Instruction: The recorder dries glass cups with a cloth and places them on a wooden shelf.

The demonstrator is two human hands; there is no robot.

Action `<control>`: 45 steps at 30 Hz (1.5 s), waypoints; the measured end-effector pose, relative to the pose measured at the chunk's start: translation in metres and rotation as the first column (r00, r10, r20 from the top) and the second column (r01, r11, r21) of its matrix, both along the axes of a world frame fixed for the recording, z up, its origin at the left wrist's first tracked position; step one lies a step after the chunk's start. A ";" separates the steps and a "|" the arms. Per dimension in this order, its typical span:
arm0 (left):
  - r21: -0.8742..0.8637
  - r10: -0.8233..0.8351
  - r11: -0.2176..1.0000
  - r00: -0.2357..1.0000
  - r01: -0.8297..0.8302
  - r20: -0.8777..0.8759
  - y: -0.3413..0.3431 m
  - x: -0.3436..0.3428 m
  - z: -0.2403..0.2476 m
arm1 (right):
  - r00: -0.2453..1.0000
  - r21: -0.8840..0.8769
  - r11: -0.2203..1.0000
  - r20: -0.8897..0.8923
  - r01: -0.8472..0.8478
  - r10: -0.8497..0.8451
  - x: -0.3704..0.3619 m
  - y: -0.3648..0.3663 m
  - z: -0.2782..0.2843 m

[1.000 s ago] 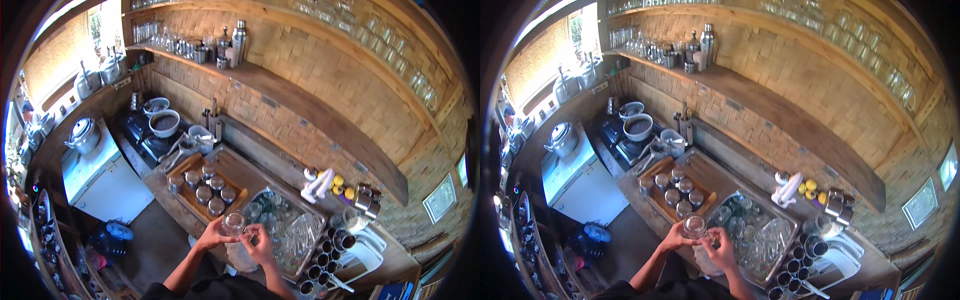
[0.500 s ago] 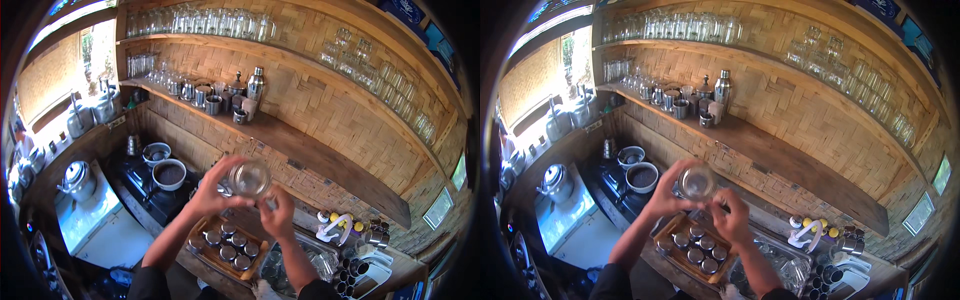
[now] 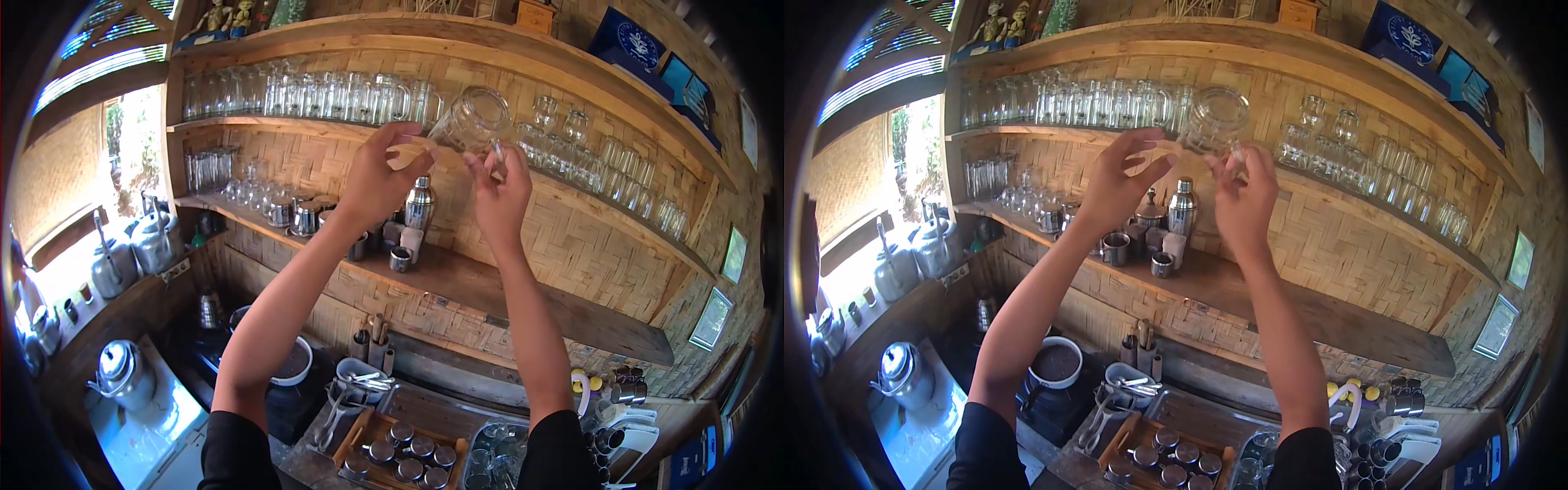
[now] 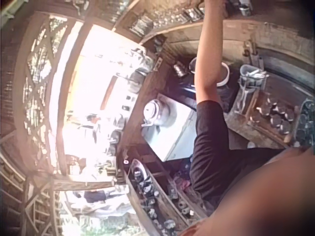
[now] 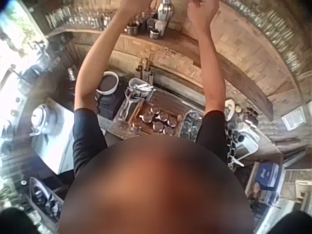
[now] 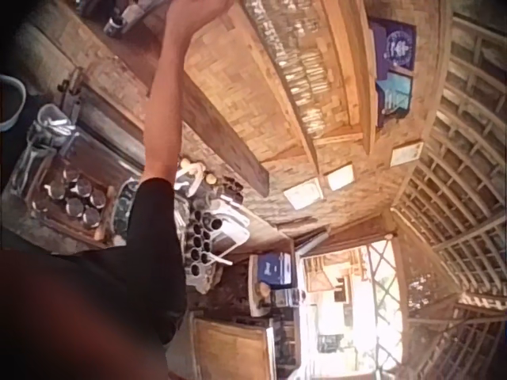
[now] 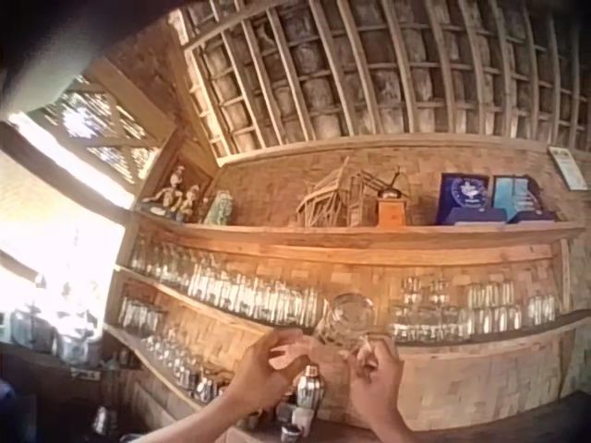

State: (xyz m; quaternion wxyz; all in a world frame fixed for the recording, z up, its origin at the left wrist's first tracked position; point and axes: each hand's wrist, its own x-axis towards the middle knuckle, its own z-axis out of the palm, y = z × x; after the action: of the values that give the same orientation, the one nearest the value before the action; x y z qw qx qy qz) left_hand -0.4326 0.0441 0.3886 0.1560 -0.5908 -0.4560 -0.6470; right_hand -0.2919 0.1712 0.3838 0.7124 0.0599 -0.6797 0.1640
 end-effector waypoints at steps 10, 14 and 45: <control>-0.030 0.375 0.921 0.908 -0.387 -0.188 0.096 -0.114 0.035 | 0.977 -0.126 0.982 0.174 0.143 -0.120 -0.068 0.090 0.065; -0.006 0.397 0.914 0.900 -0.405 -0.179 0.130 -0.142 0.057 | 0.957 -0.266 0.958 0.289 0.105 -0.025 -0.088 0.110 0.085; -0.251 0.579 0.782 0.814 -0.571 -0.045 0.167 -0.155 0.064 | 0.754 -0.440 0.893 0.617 0.091 0.227 -0.146 0.182 0.136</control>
State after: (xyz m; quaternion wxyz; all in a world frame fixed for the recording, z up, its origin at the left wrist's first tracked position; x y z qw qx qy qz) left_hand -0.5876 0.2113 0.4531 0.2614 -0.4274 -0.6954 -0.5152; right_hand -0.4382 0.3534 0.5198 0.4172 -0.1398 -0.8263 0.3516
